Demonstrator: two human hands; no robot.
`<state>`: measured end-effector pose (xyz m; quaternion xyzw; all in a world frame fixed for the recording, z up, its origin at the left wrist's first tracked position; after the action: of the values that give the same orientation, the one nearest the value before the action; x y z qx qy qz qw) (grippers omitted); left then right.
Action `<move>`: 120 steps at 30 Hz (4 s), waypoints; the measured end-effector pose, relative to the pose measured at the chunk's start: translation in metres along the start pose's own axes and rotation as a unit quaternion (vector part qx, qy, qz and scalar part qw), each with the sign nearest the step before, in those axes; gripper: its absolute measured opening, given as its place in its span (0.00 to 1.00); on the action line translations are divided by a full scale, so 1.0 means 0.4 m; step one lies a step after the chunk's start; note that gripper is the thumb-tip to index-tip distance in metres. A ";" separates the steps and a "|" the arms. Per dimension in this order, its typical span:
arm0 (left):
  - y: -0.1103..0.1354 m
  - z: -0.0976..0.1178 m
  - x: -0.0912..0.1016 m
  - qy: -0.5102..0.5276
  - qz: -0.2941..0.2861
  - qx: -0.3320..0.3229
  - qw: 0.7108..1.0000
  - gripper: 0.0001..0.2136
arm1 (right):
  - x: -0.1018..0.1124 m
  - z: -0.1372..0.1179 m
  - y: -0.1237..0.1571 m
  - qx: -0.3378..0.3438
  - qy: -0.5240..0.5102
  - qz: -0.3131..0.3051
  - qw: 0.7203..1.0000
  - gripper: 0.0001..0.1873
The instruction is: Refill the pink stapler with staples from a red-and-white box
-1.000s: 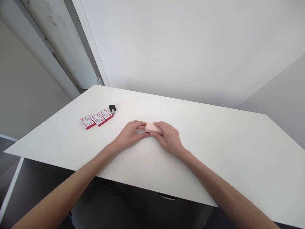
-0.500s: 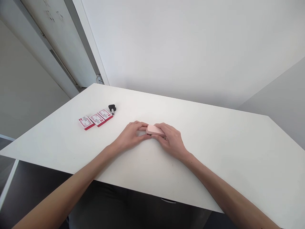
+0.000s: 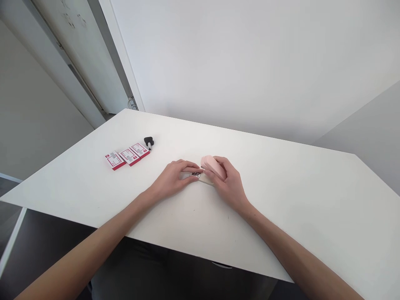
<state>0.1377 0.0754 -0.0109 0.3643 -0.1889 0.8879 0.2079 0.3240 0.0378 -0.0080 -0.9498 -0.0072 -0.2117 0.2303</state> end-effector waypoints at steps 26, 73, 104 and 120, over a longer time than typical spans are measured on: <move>-0.001 0.085 0.021 -0.014 0.155 -0.079 0.985 0.12 | 0.013 0.018 -0.026 -0.128 -0.253 -0.033 0.958 0.21; -0.017 0.117 -0.042 -0.049 0.010 -0.117 0.992 0.07 | 0.026 0.052 -0.052 -0.169 -0.401 -0.054 0.899 0.23; -0.011 0.101 -0.047 -0.050 -0.011 -0.103 0.993 0.09 | 0.023 0.031 -0.041 -0.143 -0.351 -0.098 0.920 0.19; -0.010 0.100 -0.044 -0.044 0.021 -0.145 0.988 0.07 | 0.015 0.031 -0.036 -0.132 -0.368 -0.124 0.912 0.20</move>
<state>0.1737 0.0552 0.0036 0.3649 -0.3320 0.8386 0.2311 0.3330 0.0558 -0.0093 -0.9736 -0.1810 0.1275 0.0558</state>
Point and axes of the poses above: each hand's wrist, its own y-axis away from the middle knuckle, its own x-axis out of the back of the hand, z = x × y, the point moved 6 cm from there along -y, towards the middle knuckle, and after that the axes turned 6 degrees about -y, right-handed, at the moved point
